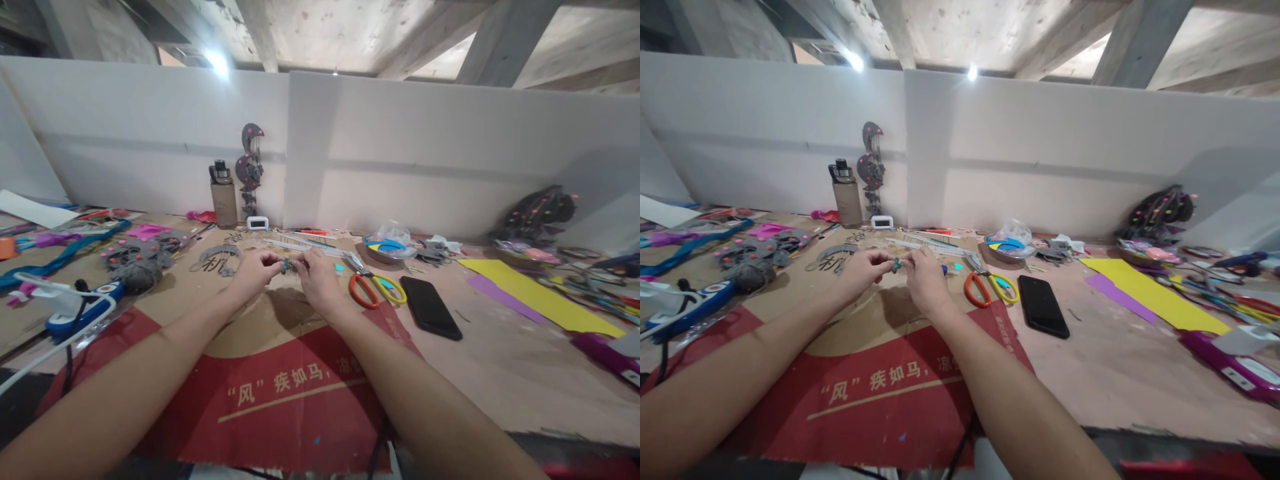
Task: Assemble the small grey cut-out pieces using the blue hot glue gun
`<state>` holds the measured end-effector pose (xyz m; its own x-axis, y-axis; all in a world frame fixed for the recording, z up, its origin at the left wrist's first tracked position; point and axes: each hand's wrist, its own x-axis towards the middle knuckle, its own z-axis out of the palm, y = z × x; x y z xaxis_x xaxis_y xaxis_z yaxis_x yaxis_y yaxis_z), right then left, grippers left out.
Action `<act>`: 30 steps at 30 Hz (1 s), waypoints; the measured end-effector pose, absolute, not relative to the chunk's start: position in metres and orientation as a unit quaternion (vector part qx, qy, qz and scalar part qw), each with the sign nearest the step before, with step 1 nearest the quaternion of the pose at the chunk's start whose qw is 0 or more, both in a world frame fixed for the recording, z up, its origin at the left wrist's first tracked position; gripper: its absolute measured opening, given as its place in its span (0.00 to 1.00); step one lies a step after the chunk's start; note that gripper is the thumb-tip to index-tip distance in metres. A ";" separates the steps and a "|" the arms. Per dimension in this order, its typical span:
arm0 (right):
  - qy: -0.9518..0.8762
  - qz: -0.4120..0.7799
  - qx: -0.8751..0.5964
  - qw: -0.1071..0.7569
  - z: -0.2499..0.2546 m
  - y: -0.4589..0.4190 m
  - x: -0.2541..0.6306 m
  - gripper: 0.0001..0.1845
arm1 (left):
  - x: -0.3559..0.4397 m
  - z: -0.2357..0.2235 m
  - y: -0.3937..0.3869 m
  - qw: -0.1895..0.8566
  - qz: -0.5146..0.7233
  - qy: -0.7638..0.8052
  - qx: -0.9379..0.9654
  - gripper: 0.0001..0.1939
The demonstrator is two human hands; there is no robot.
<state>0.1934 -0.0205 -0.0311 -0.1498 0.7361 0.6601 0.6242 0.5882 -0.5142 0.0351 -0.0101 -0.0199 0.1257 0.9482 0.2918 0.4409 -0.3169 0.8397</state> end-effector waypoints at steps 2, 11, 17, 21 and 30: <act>-0.763 0.039 -0.463 0.450 -0.033 -0.019 0.194 0.09 | 0.036 -0.020 -0.012 0.299 0.412 0.504 0.698 0.14; -0.762 -0.049 -0.573 0.298 -0.028 -0.020 0.194 0.20 | 0.040 -0.016 -0.018 0.312 0.376 0.496 0.718 0.13; -0.765 -0.048 -0.585 0.264 -0.026 -0.022 0.193 0.25 | 0.041 -0.021 -0.017 0.317 0.359 0.493 0.726 0.12; -0.774 -0.008 -0.561 0.293 -0.023 -0.023 0.194 0.24 | 0.041 -0.024 -0.015 0.332 0.362 0.487 0.722 0.12; -0.802 0.051 -0.431 0.410 -0.023 -0.017 0.204 0.04 | 0.033 -0.025 -0.006 0.385 0.399 0.489 0.673 0.12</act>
